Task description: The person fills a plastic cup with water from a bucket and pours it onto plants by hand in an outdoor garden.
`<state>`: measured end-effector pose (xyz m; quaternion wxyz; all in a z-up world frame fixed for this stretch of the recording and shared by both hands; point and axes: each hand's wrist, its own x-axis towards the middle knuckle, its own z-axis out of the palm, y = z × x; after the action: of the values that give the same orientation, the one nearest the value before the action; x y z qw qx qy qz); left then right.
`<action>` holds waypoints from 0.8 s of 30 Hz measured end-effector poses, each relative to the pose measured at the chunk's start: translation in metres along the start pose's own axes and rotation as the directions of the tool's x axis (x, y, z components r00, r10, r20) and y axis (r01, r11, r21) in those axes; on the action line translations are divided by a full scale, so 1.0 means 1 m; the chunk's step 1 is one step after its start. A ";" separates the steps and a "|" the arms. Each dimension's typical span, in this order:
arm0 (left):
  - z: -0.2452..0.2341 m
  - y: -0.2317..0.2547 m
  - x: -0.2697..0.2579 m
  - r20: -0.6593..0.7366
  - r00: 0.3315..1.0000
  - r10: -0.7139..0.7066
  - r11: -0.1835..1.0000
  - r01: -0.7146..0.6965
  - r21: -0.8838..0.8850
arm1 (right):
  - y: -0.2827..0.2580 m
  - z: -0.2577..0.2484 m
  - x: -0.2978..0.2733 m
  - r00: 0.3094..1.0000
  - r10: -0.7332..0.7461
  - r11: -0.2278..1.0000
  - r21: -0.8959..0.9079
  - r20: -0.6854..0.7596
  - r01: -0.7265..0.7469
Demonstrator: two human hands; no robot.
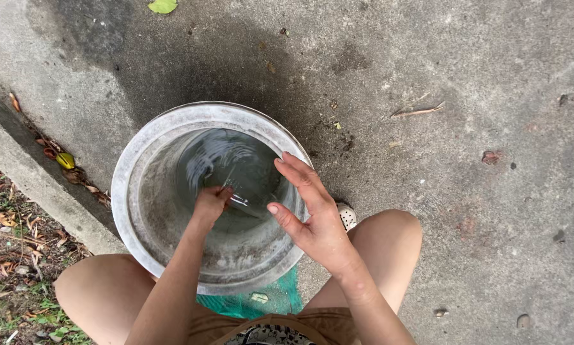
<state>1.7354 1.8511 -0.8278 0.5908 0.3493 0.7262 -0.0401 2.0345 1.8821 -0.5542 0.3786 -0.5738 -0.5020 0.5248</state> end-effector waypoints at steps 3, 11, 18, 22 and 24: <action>-0.004 0.003 0.007 -0.117 0.990 0.074 0.996 -0.079 -0.041 | 0.005 0.001 0.002 1.000 0.003 1.000 -0.007 -0.014 -0.003; 0.003 0.025 -0.028 -0.150 0.896 0.419 0.851 -0.329 0.409 | -0.013 -0.004 -0.009 0.999 0.038 0.997 -0.066 -0.032 -0.040; -0.035 0.075 -0.155 -0.182 0.668 0.721 0.645 -0.554 0.526 | -0.078 -0.023 -0.024 0.999 0.045 0.989 -0.139 -0.009 -0.045; -0.064 0.114 -0.234 -0.216 0.624 0.751 0.629 -0.579 0.518 | -0.129 -0.032 -0.033 1.000 0.002 0.987 -0.159 0.023 0.002; -0.077 0.133 -0.276 -0.208 0.579 0.788 0.596 -0.634 0.493 | -0.156 -0.035 -0.036 0.999 0.025 0.989 -0.144 0.028 -0.020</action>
<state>1.7614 1.8605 -0.5133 0.3144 0.7189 0.6029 0.1444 2.0428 1.8827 -0.3907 0.3228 -0.5974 -0.5376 0.4999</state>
